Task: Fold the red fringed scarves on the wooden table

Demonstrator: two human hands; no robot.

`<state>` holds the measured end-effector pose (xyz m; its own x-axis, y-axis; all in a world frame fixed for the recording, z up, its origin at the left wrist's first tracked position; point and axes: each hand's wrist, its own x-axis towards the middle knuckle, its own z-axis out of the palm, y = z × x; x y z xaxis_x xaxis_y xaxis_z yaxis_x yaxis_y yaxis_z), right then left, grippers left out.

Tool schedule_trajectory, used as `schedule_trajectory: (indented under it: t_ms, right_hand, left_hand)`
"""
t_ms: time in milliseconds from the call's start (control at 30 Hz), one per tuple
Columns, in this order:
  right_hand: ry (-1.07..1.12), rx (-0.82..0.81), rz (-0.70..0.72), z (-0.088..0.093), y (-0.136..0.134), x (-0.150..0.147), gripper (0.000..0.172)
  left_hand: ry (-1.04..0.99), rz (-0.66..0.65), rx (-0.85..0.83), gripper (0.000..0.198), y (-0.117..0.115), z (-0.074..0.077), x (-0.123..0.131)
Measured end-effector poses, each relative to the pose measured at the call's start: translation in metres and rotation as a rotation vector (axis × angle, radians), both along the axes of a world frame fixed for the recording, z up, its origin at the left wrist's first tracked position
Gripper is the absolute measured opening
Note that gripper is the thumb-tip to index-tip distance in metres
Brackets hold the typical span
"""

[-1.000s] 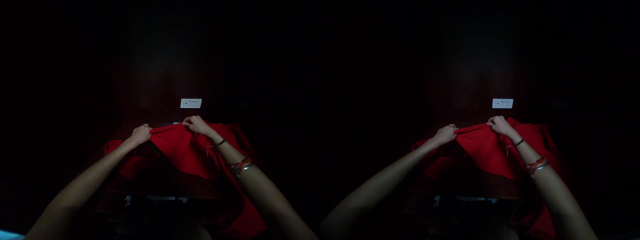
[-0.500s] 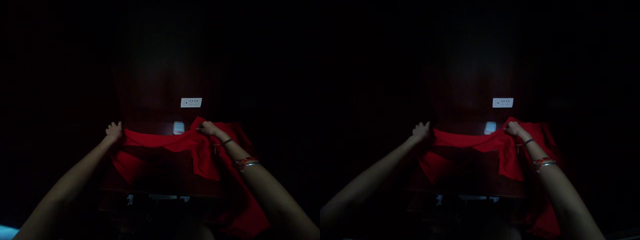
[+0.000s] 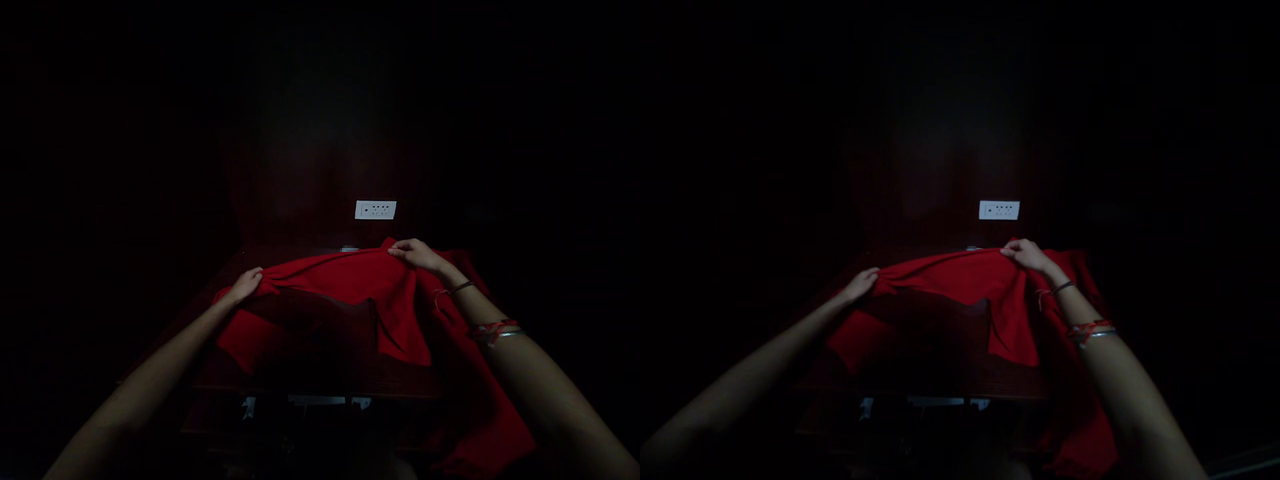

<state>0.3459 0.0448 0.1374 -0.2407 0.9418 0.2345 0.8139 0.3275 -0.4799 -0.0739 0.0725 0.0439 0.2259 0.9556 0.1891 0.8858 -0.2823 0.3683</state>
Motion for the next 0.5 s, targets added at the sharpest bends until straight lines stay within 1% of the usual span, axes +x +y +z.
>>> schedule_trajectory:
  t_ms: [67, 100, 133, 167, 200, 233, 267, 300, 333, 400, 433, 500]
  right_hand:
    - [0.093, -0.059, 0.050, 0.000, -0.002, 0.007, 0.043]
    - [0.118, -0.084, 0.068, -0.001, -0.002, 0.009, 0.044]
    - [0.127, -0.101, 0.075, -0.003, -0.001, 0.009, 0.045]
    - [0.117, -0.108, 0.069, -0.005, 0.000, 0.007, 0.044]
    - [0.088, -0.104, 0.050, -0.008, 0.002, 0.004, 0.043]
    - [0.036, -0.091, 0.018, -0.011, 0.004, 0.000, 0.040]
    - [-0.035, -0.072, -0.023, -0.015, 0.007, -0.005, 0.036]
    - [-0.116, -0.053, -0.068, -0.020, 0.010, -0.010, 0.033]
    - [-0.198, -0.035, -0.115, -0.024, 0.012, -0.015, 0.030]
    - [-0.335, -0.012, -0.207, -0.032, 0.016, -0.025, 0.028]
    - [-0.382, -0.010, -0.252, -0.035, 0.018, -0.028, 0.030]
    - [-0.431, -0.005, -0.338, -0.038, 0.021, -0.033, 0.035]
  left_hand:
    - [-0.292, -0.076, -0.033, 0.037, -0.001, 0.025, -0.016]
    - [-0.379, -0.134, -0.062, 0.039, -0.002, 0.039, -0.024]
    - [-0.392, -0.186, -0.089, 0.041, -0.003, 0.052, -0.031]
    - [-0.344, -0.225, -0.116, 0.044, -0.003, 0.064, -0.037]
    - [-0.266, -0.256, -0.129, 0.050, -0.002, 0.072, -0.043]
    - [-0.167, -0.271, -0.126, 0.057, 0.000, 0.078, -0.047]
    - [-0.062, -0.271, -0.106, 0.062, 0.004, 0.079, -0.050]
    - [0.040, -0.252, -0.073, 0.062, 0.009, 0.078, -0.053]
    - [0.134, -0.216, -0.037, 0.058, 0.013, 0.075, -0.056]
    - [0.267, -0.108, 0.005, 0.041, 0.022, 0.065, -0.062]
    - [0.289, -0.037, 0.012, 0.034, 0.026, 0.061, -0.066]
    - [0.241, 0.122, 0.022, 0.030, 0.029, 0.059, -0.076]
